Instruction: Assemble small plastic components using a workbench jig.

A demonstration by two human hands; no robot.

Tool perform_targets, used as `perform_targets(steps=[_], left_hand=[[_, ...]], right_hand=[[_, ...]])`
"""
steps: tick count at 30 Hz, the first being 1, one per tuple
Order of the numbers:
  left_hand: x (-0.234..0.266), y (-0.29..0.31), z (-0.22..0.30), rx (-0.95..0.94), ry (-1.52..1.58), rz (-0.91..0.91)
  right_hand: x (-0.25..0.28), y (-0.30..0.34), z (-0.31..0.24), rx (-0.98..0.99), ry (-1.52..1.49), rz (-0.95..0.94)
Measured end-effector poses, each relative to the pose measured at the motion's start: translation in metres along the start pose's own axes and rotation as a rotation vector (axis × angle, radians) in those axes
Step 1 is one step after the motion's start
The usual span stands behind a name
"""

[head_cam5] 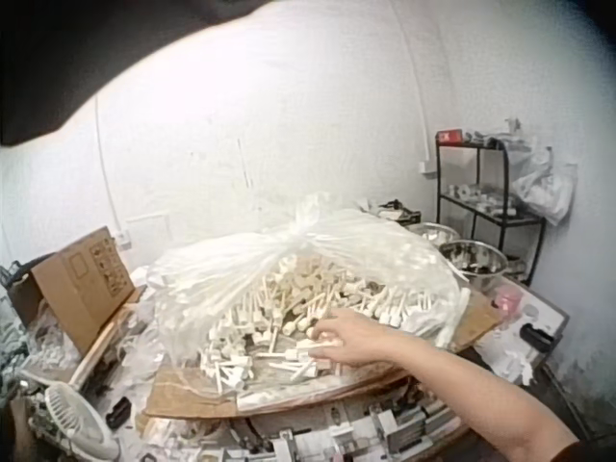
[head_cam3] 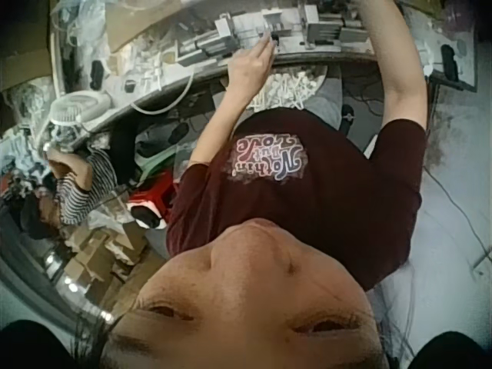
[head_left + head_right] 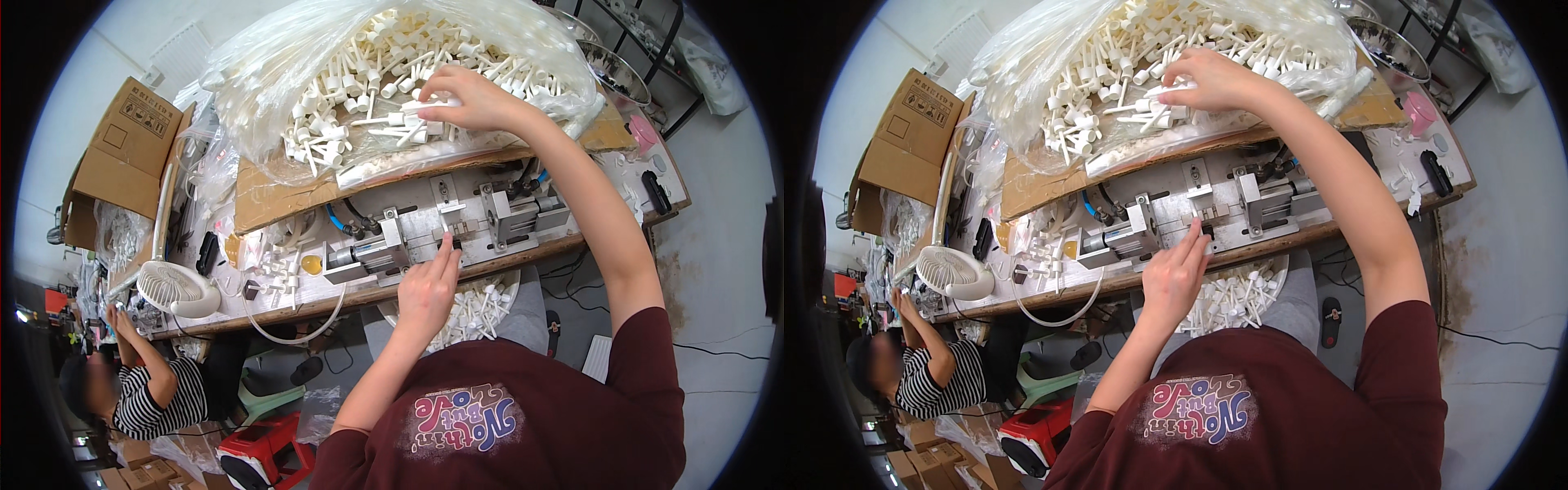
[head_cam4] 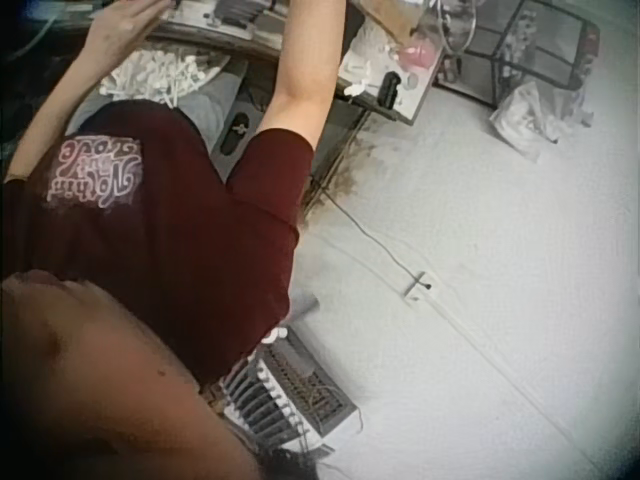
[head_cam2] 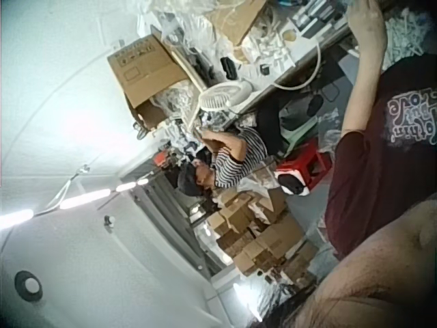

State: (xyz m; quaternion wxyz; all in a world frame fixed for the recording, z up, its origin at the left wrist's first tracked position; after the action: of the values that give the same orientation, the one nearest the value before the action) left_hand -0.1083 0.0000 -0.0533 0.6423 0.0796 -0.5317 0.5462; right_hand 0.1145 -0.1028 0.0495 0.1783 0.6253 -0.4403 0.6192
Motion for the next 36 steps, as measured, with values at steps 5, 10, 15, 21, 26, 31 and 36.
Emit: perform_targets(steps=[5, 10, 15, 21, 26, 31, 36], left_hand=[[0.001, -0.006, -0.003, 0.002, -0.021, -0.039], [0.001, -0.005, -0.004, 0.008, -0.028, -0.033], [0.001, -0.003, -0.004, -0.002, -0.014, -0.013], [0.003, -0.003, -0.004, -0.018, 0.001, -0.023], [0.019, -0.005, 0.002, -0.019, 0.351, -0.050], [0.061, -0.031, -0.033, 0.425, 1.014, 0.305], [0.040, -0.050, -0.037, 0.649, 1.389, 0.059]], right_hand=[[0.016, 0.029, -0.018, 0.140, 0.246, 0.234], [0.026, 0.038, -0.013, 0.002, 0.140, 0.336], [0.045, 0.043, 0.020, -0.126, -0.193, 0.548], [0.023, 0.041, 0.064, -0.620, -0.764, 0.401], [0.015, 0.046, 0.043, -0.502, -1.396, 0.281], [0.003, 0.102, -0.039, -0.436, -1.527, -0.002], [-0.021, 0.152, -0.097, -0.324, -1.309, -0.184]])
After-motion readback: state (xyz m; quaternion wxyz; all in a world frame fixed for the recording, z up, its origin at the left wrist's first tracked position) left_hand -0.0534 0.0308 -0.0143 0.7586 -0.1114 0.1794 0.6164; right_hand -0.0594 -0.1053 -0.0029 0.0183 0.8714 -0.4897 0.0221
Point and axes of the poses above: each hand's wrist, its own y-axis away from the middle knuckle, its own x-axis out of the back of the hand, z = x × y, the point moved 8 cm from there along -y, towards the middle knuckle, and after that the axes turned 11 degrees about y, right-handed, at the moved point
